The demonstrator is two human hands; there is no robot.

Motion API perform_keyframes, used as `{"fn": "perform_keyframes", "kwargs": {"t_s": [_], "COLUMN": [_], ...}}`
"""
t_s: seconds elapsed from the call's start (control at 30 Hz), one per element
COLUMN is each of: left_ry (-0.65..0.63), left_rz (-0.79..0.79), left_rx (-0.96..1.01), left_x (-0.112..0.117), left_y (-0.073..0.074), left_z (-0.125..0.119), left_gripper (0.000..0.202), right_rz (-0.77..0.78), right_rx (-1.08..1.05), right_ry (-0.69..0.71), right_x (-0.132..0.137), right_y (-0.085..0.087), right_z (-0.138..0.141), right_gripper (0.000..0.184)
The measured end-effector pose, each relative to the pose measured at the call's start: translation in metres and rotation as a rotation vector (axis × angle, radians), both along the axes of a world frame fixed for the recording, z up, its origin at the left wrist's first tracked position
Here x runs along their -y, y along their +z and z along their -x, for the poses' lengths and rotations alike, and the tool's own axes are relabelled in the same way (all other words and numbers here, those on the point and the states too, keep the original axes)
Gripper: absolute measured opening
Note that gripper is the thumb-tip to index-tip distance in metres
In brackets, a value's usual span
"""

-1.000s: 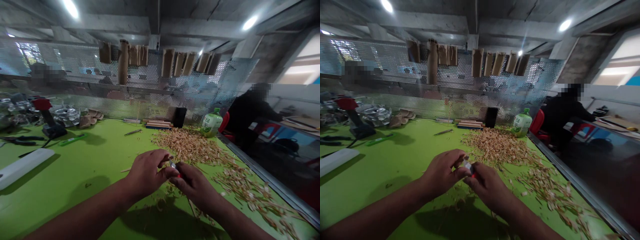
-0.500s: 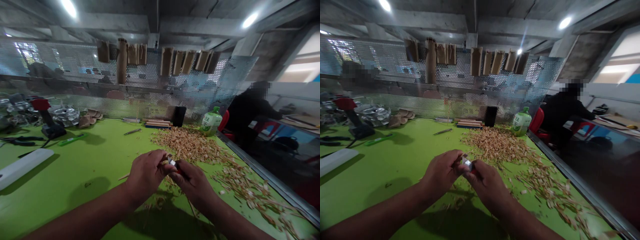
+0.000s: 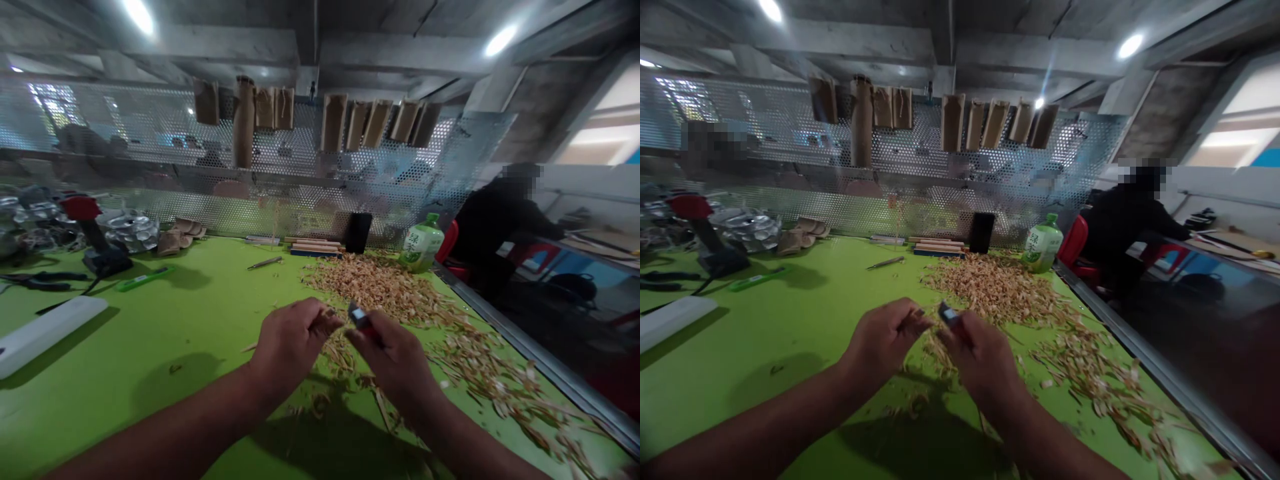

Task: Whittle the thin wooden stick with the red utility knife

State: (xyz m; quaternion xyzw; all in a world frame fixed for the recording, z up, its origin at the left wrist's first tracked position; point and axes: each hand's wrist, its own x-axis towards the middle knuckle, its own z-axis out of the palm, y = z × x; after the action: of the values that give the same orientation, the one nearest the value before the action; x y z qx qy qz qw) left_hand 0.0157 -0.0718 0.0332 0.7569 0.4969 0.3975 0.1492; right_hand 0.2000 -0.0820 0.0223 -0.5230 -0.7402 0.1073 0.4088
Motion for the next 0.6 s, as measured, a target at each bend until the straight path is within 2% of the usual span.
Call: {"fn": "perform_keyframes", "kwargs": {"t_s": [0.1, 0.2, 0.4, 0.6], "left_ry": [0.045, 0.006, -0.07, -0.171], "left_rz": [0.03, 0.094, 0.071, 0.057], "left_rx": [-0.019, -0.03, 0.002, 0.059], "left_x": [-0.005, -0.006, -0.003, -0.002], "left_y": [0.003, 0.004, 0.004, 0.006], "left_z": [0.003, 0.003, -0.002, -0.002], "left_gripper": [0.04, 0.033, 0.026, 0.016], "right_rz": [-0.017, 0.023, 0.119, 0.188], "right_rx": [-0.089, -0.058, 0.039, 0.029], "right_ry": [-0.046, 0.055, 0.27, 0.36], "right_x": [-0.001, -0.006, -0.011, -0.006], "right_y": [0.007, 0.007, -0.002, 0.001], "right_z": [-0.006, -0.008, -0.006, -0.007], "right_gripper": [0.032, 0.033, 0.032, 0.033]}}
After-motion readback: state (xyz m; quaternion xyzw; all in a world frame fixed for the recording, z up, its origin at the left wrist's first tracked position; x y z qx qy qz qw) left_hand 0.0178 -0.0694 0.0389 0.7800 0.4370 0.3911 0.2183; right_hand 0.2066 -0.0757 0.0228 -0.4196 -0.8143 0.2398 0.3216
